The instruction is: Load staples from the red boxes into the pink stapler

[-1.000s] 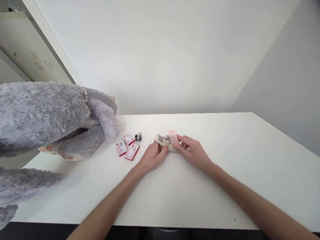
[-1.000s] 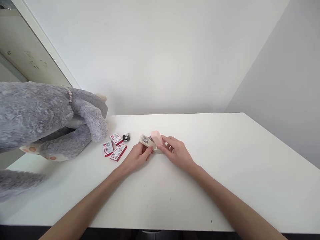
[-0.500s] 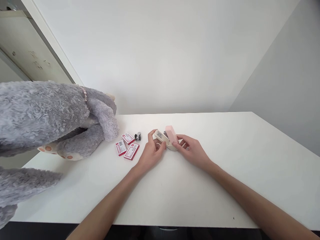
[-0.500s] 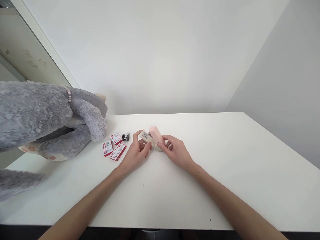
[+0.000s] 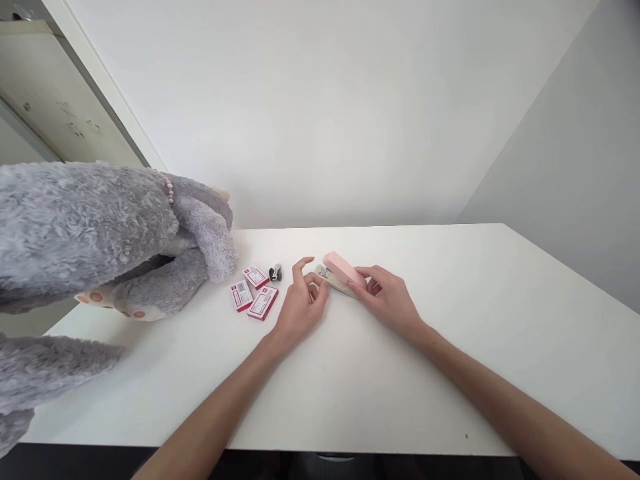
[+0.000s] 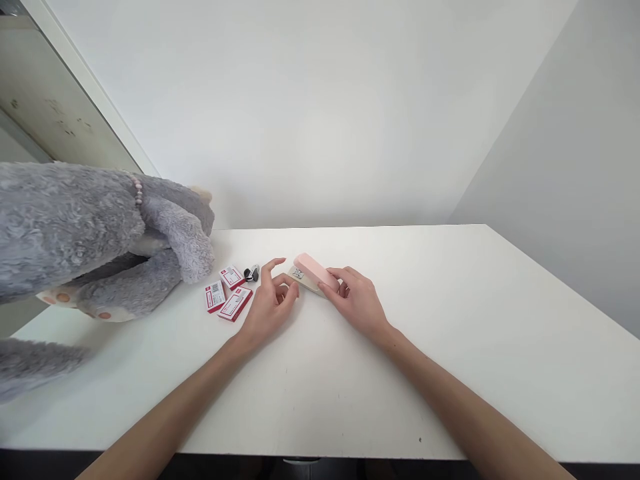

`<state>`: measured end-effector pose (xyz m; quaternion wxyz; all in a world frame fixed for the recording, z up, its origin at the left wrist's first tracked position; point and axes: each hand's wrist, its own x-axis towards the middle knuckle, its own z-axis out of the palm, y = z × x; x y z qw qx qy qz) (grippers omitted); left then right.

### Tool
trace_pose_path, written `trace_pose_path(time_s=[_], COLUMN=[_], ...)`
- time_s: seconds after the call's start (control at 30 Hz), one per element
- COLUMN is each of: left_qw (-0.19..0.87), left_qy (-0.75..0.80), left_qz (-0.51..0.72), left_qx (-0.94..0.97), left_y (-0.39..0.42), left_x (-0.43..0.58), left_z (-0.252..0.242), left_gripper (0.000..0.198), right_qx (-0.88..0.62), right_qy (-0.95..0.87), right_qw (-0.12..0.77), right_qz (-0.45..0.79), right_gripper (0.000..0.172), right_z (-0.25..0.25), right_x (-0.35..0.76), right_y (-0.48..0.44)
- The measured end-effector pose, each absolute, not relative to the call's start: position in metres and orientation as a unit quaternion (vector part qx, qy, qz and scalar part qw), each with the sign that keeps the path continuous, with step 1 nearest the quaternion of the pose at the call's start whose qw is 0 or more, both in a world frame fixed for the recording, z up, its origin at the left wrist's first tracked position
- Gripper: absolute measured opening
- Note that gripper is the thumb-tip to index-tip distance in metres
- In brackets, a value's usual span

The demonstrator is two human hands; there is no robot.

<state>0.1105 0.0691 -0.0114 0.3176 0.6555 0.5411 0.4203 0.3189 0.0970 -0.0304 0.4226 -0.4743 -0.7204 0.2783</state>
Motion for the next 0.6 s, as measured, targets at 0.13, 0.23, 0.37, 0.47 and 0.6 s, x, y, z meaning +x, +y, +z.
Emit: trace_pose_path(time_s=[0.13,0.23,0.37,0.47,0.6], left_qw=[0.231,0.165,0.101,0.082,0.068], left_qy=[0.541,0.534,0.498,0.479,0.494], left_qz=[0.385,0.336,0.327,0.335,0.361], left_qx=[0.711,0.758,0.797,0.807,0.788], left_y=[0.0648,0.0621,0.0627,0.0655,0.0686], left_x=[0.1111,0.1111,0.1116,0.1118,0.1117], left_z=[-0.0111,-0.0113,-0.0116,-0.0128,-0.0161], left_gripper=[0.046,0.036,0.027,0.027,0.029], right_qx=[-0.481,-0.486,-0.492,-0.487,-0.451], right_qy=[-0.719,-0.719,-0.715,-0.714,-0.722], right_qw=[0.422,0.414,0.412,0.415,0.407], right_qz=[0.272,0.272,0.278,0.285,0.333], right_gripper=[0.036,0.036,0.031,0.029,0.031], right_z=[-0.0304,-0.0292,-0.0285,-0.0293,-0.0278], right_x=[0.3185,0.3182,0.3175,0.3168,0.3148], right_y=[0.0964,0.0951,0.0937,0.0934,0.0914])
